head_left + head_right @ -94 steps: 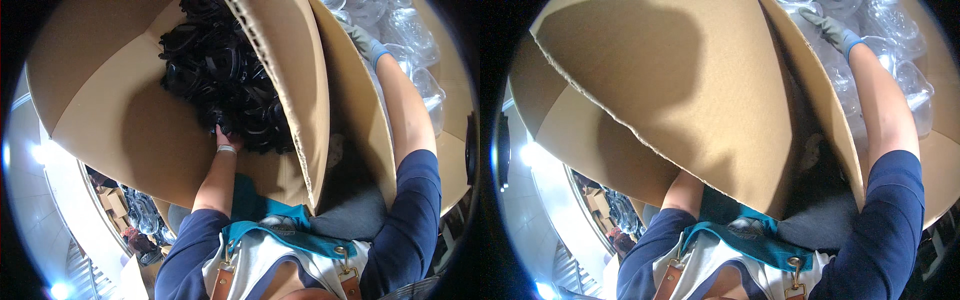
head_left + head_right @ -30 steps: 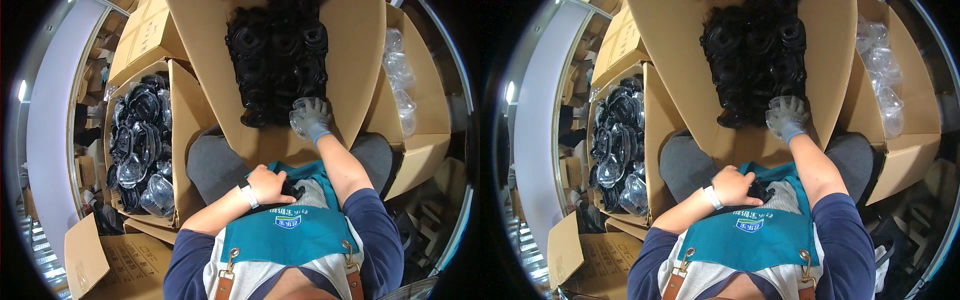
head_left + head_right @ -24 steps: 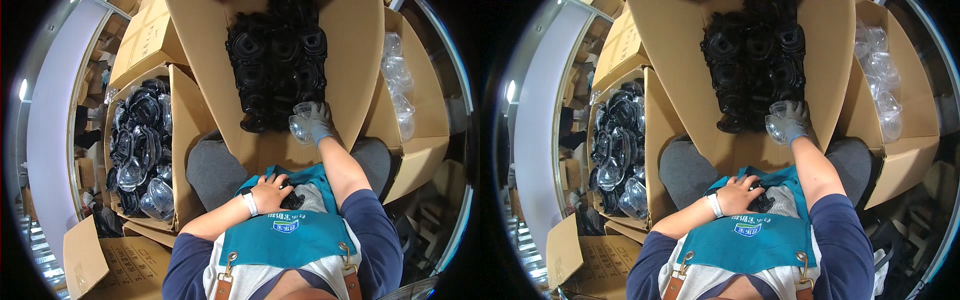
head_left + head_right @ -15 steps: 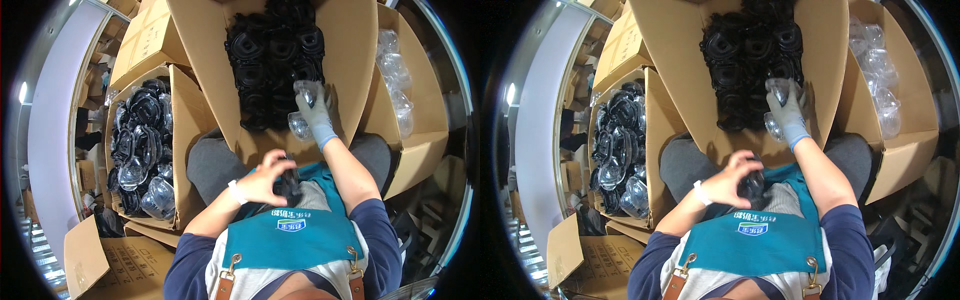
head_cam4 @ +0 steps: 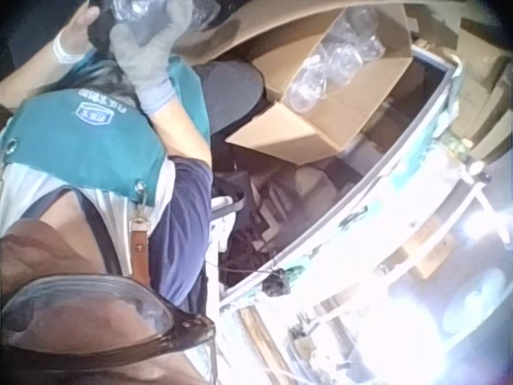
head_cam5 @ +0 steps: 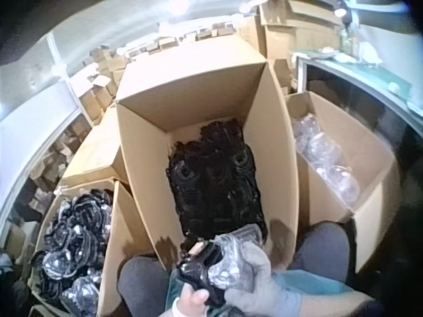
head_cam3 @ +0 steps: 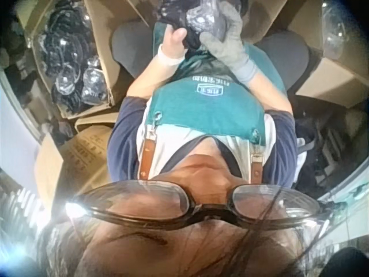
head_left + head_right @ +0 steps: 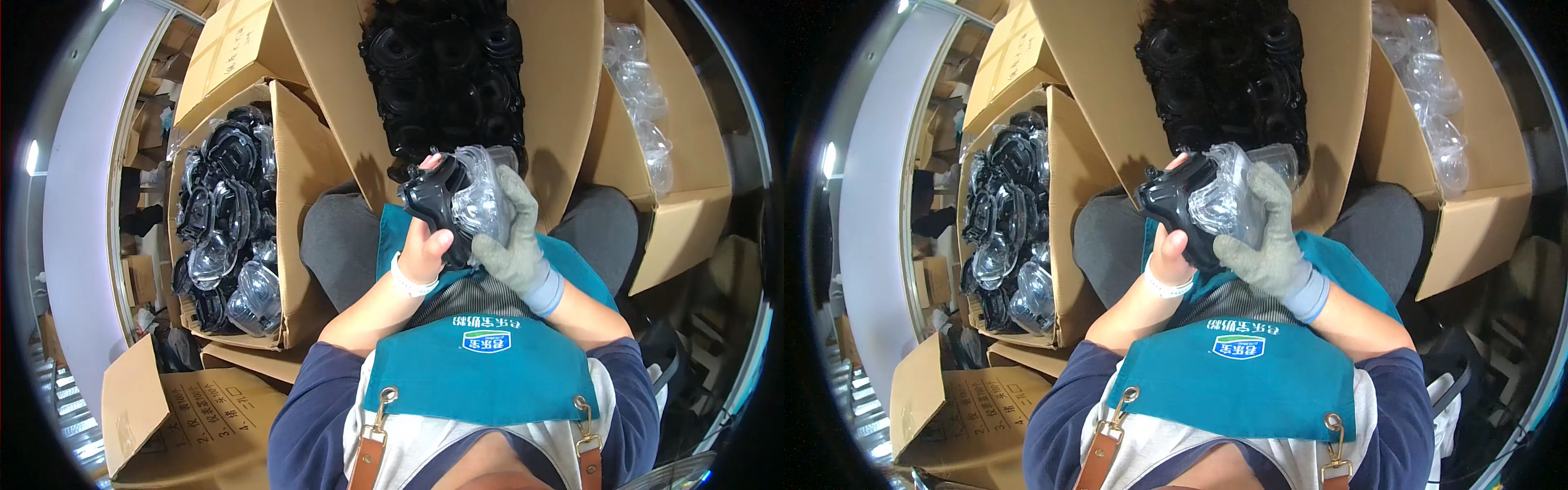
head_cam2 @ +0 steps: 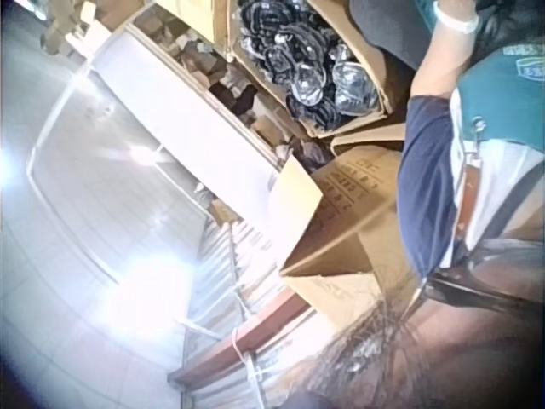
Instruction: Packing black plastic components and clear plastic pieces into boxes.
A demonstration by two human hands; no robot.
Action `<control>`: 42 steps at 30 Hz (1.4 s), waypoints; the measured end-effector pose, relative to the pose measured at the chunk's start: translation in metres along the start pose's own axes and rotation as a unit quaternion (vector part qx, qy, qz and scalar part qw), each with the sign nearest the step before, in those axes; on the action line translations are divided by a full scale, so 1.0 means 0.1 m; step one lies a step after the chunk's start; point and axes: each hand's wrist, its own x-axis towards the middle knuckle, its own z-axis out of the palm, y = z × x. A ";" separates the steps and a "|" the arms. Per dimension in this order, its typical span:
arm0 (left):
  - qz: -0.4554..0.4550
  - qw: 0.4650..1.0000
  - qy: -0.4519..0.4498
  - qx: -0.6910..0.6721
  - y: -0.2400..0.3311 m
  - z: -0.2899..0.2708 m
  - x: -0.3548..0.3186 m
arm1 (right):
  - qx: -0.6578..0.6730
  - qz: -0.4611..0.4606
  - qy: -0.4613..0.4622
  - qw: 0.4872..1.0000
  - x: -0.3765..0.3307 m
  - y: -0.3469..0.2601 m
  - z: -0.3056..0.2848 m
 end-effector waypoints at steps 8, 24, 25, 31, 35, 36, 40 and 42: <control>-0.056 0.997 -0.058 0.005 -0.03 -0.10 0.00 | 0.031 -0.012 0.053 0.998 -0.13 -0.05 0.19; -0.124 0.981 -0.151 0.011 -0.09 -0.51 -0.03 | 0.135 0.125 0.125 0.975 -0.10 -0.01 0.02; -0.154 0.977 -0.119 -0.082 0.00 -0.37 -0.01 | 0.181 0.136 0.119 0.967 0.01 -0.12 -0.04; -0.114 0.951 -0.021 -0.286 -0.11 -0.46 0.01 | -0.107 -0.032 0.140 0.984 0.23 -0.46 0.09; -0.133 0.882 -0.095 -0.441 -0.22 -0.63 0.02 | -0.280 -0.059 0.089 0.954 0.35 -0.62 0.11; -0.140 0.862 -0.119 -0.472 -0.17 -0.60 0.06 | -0.216 -0.055 0.096 0.970 0.38 -0.62 0.13; -0.183 0.842 -0.101 -0.498 -0.31 -0.63 0.10 | -0.363 -0.049 0.055 0.929 0.41 -0.70 0.03; -0.170 0.859 -0.129 -0.464 -0.31 -0.63 0.07 | -0.348 -0.075 0.095 0.930 0.47 -0.68 0.09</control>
